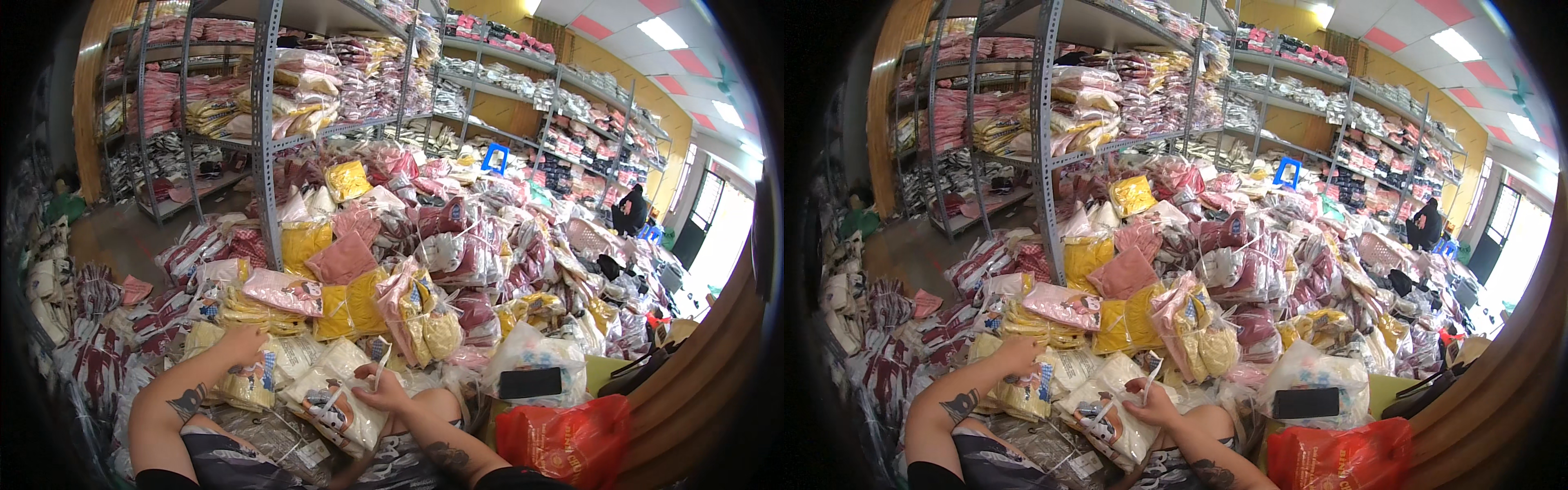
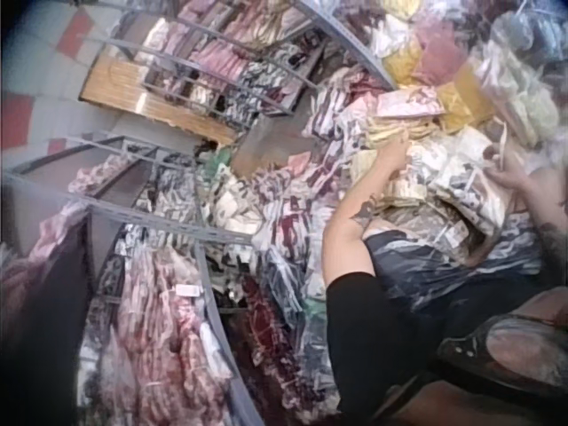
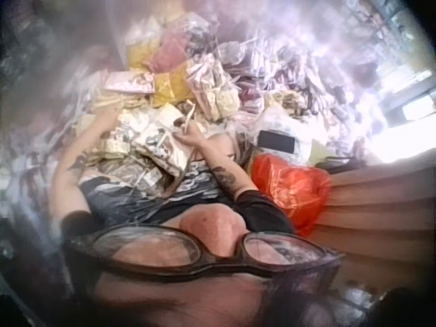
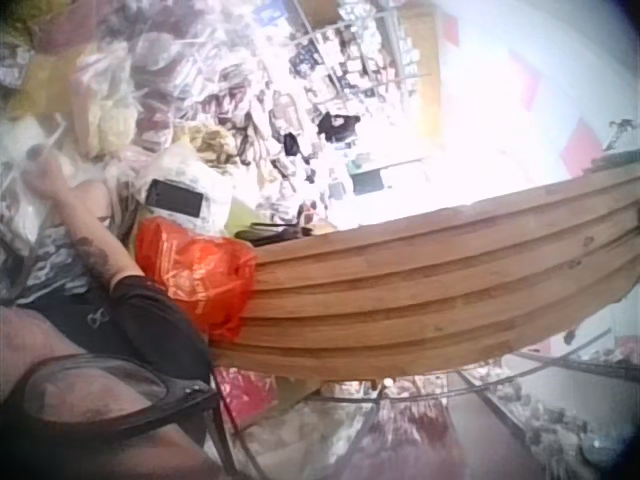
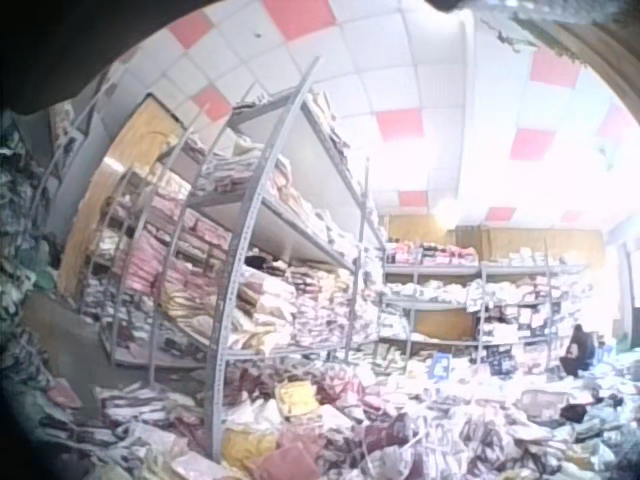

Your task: The person sits on the floor among large piles of packaged textiles and repeatedly ties plastic bags containing folded fabrics using white twist ties. They pick up each bag, wrap and twist the tie to secure it, then place the tied bundle back onto the pile.

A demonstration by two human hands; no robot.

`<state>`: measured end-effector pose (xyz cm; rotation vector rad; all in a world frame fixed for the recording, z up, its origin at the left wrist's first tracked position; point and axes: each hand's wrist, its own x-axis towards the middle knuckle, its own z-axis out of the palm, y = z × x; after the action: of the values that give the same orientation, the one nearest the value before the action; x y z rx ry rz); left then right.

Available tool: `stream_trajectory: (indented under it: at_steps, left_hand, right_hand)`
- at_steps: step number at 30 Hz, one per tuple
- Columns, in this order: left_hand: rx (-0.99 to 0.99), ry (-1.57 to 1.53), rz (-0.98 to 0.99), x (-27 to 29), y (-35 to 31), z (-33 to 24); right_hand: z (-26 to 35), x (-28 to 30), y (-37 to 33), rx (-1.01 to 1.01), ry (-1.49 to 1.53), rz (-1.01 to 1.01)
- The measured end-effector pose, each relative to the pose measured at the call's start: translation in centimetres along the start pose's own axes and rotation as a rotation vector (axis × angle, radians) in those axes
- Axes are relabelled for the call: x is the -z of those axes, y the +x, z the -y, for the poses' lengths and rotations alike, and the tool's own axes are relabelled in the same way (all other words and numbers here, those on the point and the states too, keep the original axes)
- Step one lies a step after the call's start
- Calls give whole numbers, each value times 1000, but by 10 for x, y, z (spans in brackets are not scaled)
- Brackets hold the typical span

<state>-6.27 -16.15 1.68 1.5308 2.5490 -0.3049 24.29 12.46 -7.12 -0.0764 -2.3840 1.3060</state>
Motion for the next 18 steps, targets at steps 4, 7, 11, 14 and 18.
stream_trajectory:
  at_steps: [4,7,11,14,18]
  left_hand:
    - [23,161,258,-2,-13,-45]
    - [57,155,329,-2,-12,-49]
    - [39,123,297,-3,-11,-40]
    - [30,127,300,-6,-9,-38]
    - [19,132,295,-5,-10,-36]
  right_hand:
    - [-3,2,-1,24,4,-11]
    - [-3,-2,2,33,31,0]
    - [4,-2,2,-4,63,25]
    - [2,-3,0,-8,110,25]
    - [1,-4,2,1,137,21]
